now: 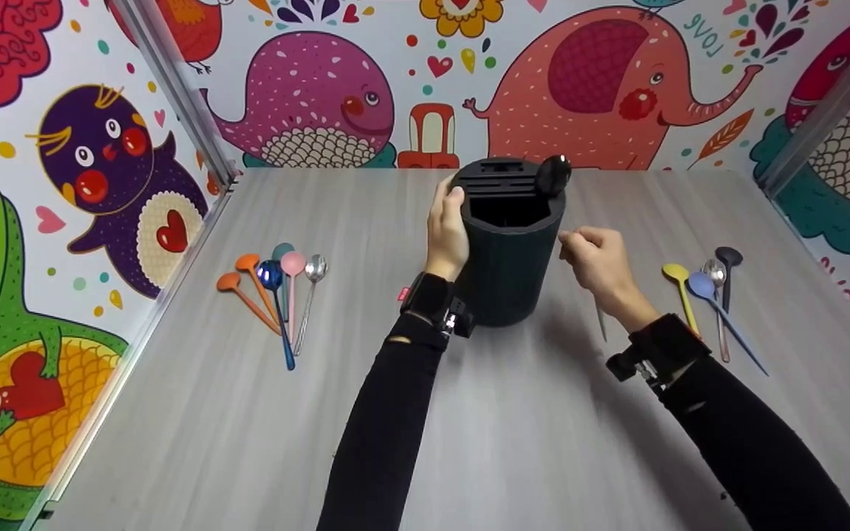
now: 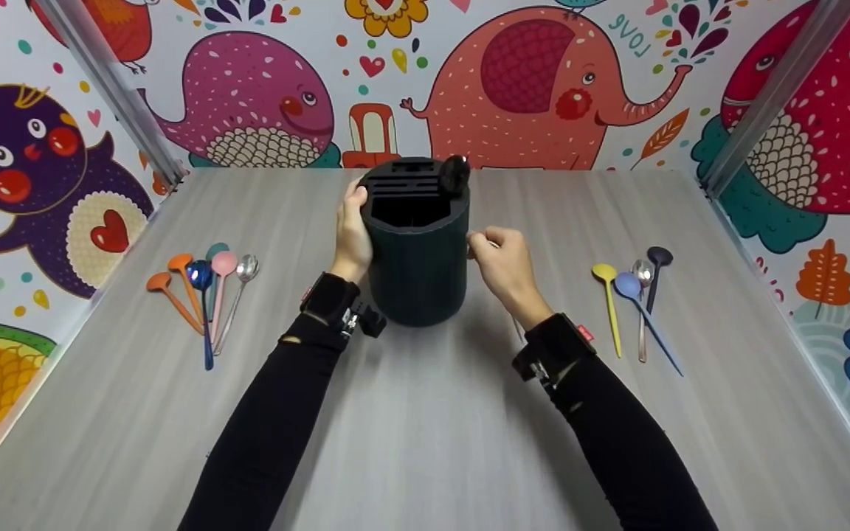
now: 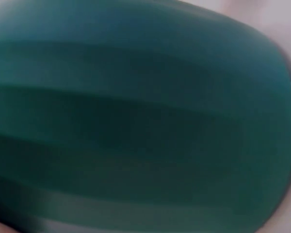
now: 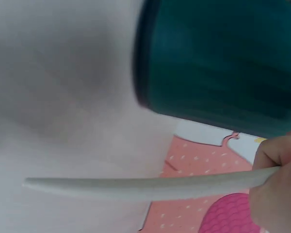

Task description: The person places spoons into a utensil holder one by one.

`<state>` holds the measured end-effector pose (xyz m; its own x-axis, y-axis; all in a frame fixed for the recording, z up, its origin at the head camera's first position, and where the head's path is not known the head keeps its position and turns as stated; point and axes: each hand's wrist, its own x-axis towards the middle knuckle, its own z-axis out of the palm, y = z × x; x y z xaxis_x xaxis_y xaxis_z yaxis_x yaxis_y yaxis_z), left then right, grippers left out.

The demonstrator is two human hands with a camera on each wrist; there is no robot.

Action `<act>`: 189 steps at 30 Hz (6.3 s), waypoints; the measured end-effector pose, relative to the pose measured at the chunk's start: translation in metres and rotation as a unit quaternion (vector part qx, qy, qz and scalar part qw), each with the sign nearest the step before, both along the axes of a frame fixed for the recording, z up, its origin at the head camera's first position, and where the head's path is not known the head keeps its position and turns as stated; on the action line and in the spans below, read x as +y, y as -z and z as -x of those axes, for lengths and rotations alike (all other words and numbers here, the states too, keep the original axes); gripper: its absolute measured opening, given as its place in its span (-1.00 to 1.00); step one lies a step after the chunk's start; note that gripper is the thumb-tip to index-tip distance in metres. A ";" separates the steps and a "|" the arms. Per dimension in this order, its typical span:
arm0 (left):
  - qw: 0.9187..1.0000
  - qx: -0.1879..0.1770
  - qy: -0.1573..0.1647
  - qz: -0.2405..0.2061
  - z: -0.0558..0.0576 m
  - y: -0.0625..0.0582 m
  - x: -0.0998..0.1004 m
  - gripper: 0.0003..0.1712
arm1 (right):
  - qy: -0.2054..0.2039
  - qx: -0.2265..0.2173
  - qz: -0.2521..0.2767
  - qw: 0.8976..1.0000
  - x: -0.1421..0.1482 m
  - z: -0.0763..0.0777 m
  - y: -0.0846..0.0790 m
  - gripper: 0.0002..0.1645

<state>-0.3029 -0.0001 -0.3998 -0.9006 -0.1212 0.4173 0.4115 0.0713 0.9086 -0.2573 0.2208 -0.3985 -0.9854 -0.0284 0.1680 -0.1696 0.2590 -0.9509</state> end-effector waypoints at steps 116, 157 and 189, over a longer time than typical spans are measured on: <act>1.000 -0.017 -0.015 0.001 -0.001 0.001 0.001 -0.37 | -0.055 0.232 0.128 0.963 -0.062 0.025 -0.076 -0.47; 1.000 -0.027 -0.009 0.009 0.000 0.002 0.000 -0.38 | 0.072 0.320 -0.350 0.877 -0.085 0.017 -0.069 -0.65; 1.000 -0.010 -0.016 0.018 -0.001 0.002 -0.002 -0.36 | 0.103 0.409 -0.289 0.859 -0.059 0.018 -0.070 -0.68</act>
<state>-0.3023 -0.0023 -0.4022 -0.9047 -0.1351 0.4040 0.3902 0.1176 0.9132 -0.2749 0.1614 -0.3287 -0.5384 -0.1784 0.8236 -0.6134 0.7531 -0.2378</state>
